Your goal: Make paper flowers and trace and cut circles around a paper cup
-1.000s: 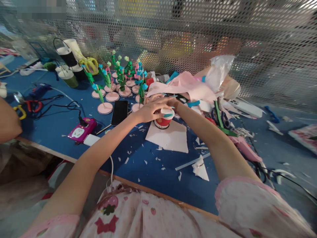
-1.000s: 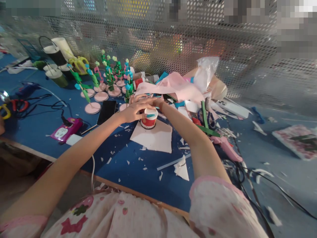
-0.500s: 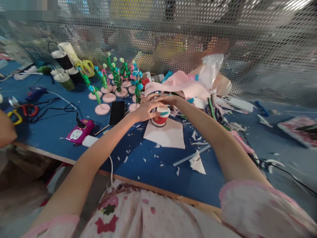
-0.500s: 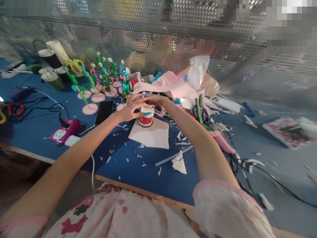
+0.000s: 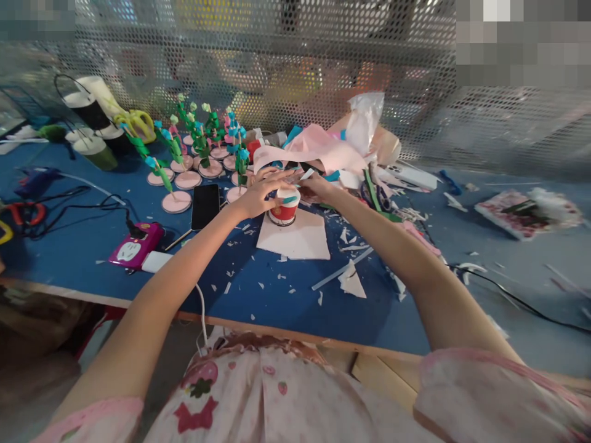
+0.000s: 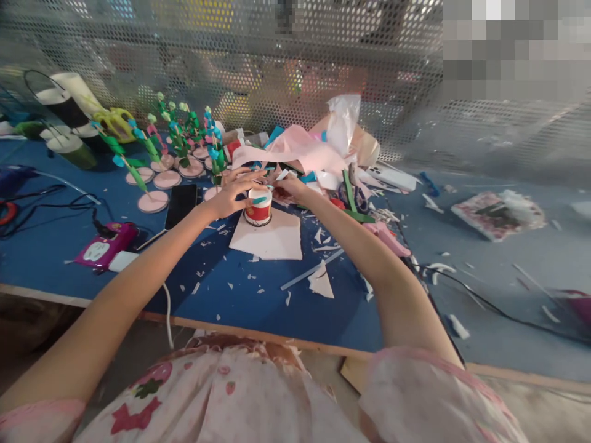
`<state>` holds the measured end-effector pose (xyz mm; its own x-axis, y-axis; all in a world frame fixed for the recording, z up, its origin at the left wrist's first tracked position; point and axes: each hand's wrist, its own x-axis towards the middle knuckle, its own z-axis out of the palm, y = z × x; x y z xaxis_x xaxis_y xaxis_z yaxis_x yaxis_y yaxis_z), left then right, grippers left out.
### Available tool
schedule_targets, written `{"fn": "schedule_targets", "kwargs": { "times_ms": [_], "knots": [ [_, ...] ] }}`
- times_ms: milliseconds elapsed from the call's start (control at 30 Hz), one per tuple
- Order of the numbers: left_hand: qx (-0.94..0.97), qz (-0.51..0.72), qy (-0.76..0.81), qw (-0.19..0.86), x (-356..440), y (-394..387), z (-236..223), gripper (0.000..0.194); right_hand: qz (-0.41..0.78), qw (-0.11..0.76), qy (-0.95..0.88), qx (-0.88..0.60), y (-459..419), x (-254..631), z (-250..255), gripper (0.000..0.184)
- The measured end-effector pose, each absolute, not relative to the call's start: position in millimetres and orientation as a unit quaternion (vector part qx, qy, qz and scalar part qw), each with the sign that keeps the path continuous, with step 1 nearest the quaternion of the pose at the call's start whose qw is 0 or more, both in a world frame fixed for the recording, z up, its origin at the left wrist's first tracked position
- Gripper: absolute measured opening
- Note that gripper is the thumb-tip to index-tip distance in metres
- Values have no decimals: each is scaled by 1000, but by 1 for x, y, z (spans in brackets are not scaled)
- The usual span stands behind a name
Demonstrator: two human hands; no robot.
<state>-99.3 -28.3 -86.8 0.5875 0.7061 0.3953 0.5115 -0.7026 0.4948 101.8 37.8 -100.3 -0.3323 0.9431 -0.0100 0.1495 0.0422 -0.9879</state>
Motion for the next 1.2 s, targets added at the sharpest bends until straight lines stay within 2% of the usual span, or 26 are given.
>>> {"fn": "schedule_targets", "kwargs": {
  "times_ms": [167, 500, 767, 1100, 1200],
  "knots": [
    [875, 289, 354, 160, -99, -28, -87, 47, 550, 351, -600, -462, 18, 119, -98, 22],
    [873, 287, 356, 170, -98, -29, -86, 58, 529, 384, -604, -455, -26, 132, -100, 41],
    [874, 301, 343, 171, -99, -27, -89, 65, 491, 401, -641, -432, -61, 128, -102, 48],
    [875, 305, 339, 159, -98, -28, -92, 55, 378, 357, -754, -402, -86, 117, -100, 36],
    [875, 308, 337, 161, -98, -28, -93, 50, 295, 341, -810, -374, -89, 113, -100, 30]
  ]
}}
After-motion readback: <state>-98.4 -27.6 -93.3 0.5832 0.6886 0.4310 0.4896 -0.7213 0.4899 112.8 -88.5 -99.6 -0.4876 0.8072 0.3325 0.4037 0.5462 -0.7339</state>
